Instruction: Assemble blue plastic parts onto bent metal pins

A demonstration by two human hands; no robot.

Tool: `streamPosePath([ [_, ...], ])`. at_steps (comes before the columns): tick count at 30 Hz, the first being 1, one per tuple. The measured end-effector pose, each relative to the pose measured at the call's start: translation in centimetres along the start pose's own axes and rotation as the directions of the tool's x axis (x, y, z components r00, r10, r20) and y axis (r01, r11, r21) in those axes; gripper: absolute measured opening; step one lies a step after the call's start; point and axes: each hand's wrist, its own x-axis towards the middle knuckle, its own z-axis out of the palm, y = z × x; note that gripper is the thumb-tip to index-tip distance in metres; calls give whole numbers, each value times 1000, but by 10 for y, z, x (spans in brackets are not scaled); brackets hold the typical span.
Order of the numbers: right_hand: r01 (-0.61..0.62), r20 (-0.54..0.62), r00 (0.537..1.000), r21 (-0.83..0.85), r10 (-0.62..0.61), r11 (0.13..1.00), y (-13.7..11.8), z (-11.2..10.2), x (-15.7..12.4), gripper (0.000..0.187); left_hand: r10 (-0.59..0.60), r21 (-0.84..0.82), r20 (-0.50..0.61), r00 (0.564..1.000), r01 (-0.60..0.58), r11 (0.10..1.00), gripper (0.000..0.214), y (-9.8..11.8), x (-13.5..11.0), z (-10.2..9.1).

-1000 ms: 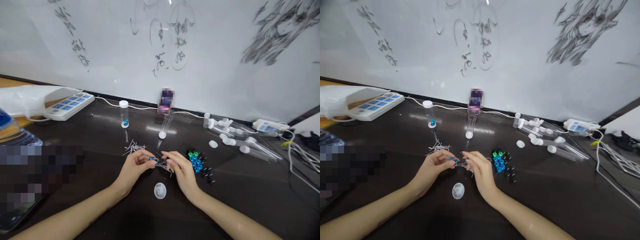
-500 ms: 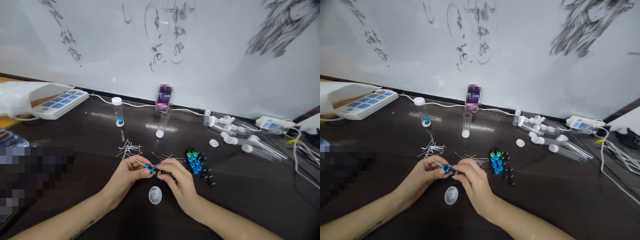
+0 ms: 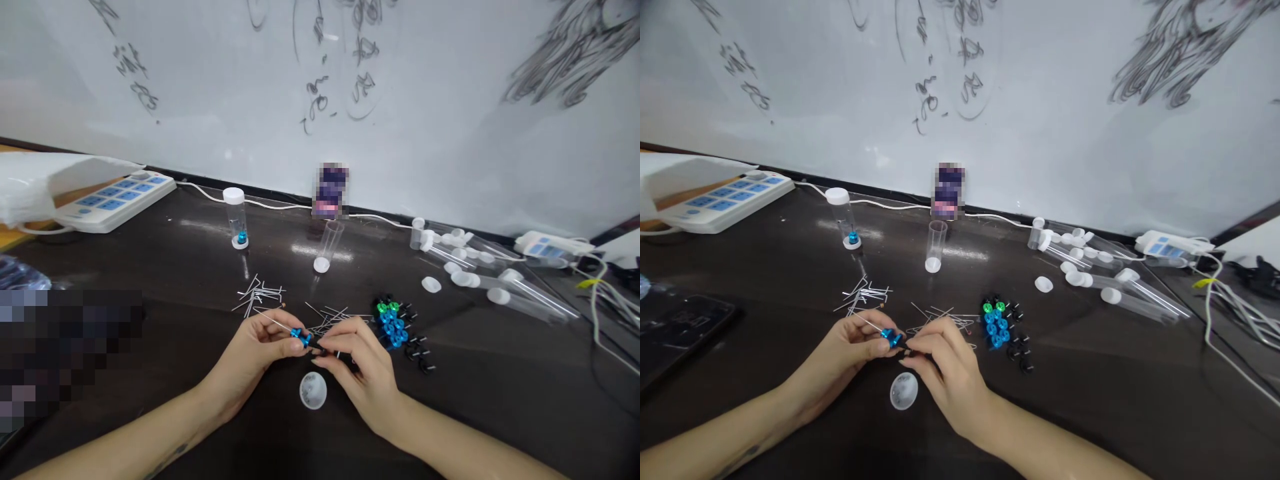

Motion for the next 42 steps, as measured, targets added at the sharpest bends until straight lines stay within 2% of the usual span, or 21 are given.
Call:
streamPosePath([
  [20,41,18,999,-5,-41,999,0,1,-5,23,18,95,-25,1000,-15,995,21,-2,-2,1],
  [42,77,21,997,-3,-77,997,2,0,-6,21,58,116,-15,998,-56,992,18,-2,-4,2],
])
